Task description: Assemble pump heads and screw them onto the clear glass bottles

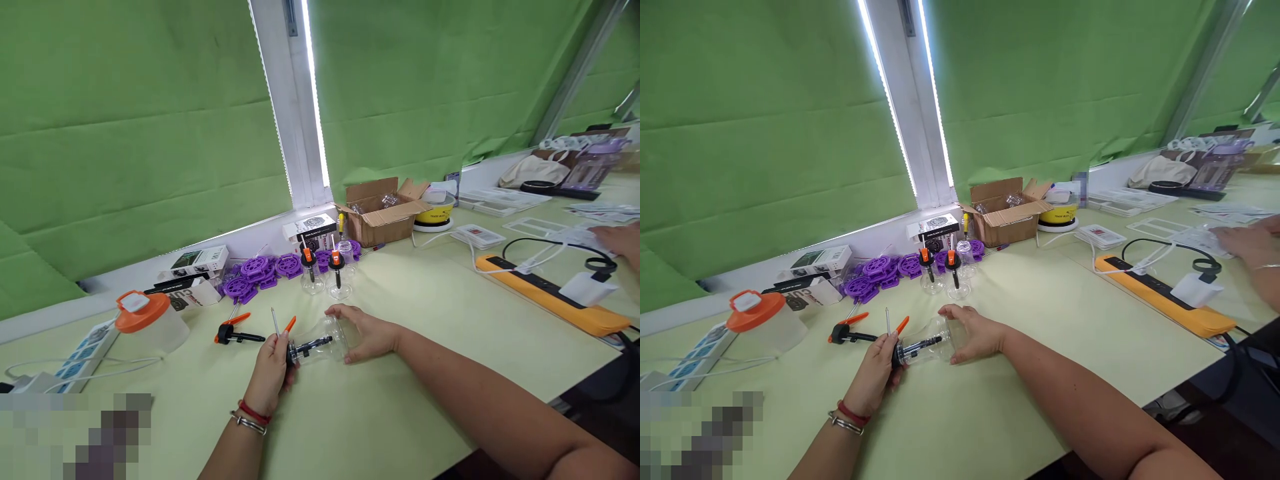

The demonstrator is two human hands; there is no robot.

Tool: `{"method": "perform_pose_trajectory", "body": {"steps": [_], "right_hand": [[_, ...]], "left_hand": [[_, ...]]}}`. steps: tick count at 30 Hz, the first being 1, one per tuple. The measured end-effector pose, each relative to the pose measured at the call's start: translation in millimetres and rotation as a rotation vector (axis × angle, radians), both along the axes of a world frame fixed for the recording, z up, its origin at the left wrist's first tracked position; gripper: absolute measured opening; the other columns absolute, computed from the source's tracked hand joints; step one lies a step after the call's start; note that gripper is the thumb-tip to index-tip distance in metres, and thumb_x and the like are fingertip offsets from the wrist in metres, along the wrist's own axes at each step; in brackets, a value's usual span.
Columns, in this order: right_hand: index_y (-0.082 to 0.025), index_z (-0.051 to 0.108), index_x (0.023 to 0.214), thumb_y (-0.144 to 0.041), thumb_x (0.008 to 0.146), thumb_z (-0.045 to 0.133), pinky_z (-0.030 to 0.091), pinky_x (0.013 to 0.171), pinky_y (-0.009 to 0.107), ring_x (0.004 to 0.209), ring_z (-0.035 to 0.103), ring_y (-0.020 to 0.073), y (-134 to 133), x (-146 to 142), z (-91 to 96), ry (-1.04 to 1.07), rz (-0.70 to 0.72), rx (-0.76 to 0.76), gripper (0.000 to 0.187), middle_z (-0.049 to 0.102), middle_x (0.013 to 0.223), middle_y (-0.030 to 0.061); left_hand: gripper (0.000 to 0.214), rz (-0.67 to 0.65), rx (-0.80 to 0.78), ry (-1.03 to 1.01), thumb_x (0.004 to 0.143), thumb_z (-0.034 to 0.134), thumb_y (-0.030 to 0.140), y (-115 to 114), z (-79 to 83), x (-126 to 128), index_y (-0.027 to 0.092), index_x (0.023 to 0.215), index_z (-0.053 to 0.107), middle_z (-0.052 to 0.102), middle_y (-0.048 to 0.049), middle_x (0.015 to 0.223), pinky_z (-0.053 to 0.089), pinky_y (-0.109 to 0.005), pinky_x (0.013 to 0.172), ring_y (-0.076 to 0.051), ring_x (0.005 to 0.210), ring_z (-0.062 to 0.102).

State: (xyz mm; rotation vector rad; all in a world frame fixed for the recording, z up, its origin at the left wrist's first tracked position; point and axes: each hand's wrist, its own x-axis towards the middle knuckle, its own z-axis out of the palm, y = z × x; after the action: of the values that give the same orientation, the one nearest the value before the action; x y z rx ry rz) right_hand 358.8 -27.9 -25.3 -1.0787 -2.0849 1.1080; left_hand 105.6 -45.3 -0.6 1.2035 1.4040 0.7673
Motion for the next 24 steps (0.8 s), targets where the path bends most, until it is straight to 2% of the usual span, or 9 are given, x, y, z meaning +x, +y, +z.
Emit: {"method": "perform_pose_trajectory", "body": {"steps": [6, 16, 24], "right_hand": [[-0.025, 0.035, 0.138, -0.042, 0.053, 0.082, 0.030, 0.108, 0.046, 0.128, 0.037, 0.0306, -1.2, -1.2, 3.3, -0.031, -0.029, -0.009, 0.099, 0.038, 0.138, 0.0117], [-0.024, 0.036, 0.141, -0.051, 0.057, 0.078, 0.025, 0.111, 0.048, 0.135, 0.028, 0.0317, 1.2, 1.2, 0.4, -0.058, -0.012, 0.083, 0.097, 0.034, 0.146, 0.0101], [-0.021, 0.043, 0.138, -0.057, 0.063, 0.073, 0.022, 0.112, 0.050, 0.136, 0.026, 0.0331, 1.5, 0.3, 0.8, -0.079, -0.018, 0.108, 0.089, 0.034, 0.148, 0.0102]], "left_hand": [[0.041, 0.009, -0.010, -0.026, 0.084, 0.038, 0.059, 1.7, -3.2, -1.7, 0.019, 0.089, 0.046, 0.055, 0.0041, 0.053, 0.022, -0.019, 0.030, -0.007, 0.030, 0.038], [0.039, 0.032, -0.026, -0.010, 0.085, 0.035, 0.057, -0.6, 3.4, 1.5, 0.020, 0.086, 0.046, 0.056, 0.0047, 0.053, 0.024, -0.019, 0.029, -0.007, 0.030, 0.040], [0.041, 0.026, -0.019, -0.022, 0.085, 0.036, 0.058, 0.2, 0.1, -0.1, 0.019, 0.087, 0.048, 0.056, 0.0046, 0.053, 0.024, -0.019, 0.029, -0.007, 0.030, 0.040]]}}
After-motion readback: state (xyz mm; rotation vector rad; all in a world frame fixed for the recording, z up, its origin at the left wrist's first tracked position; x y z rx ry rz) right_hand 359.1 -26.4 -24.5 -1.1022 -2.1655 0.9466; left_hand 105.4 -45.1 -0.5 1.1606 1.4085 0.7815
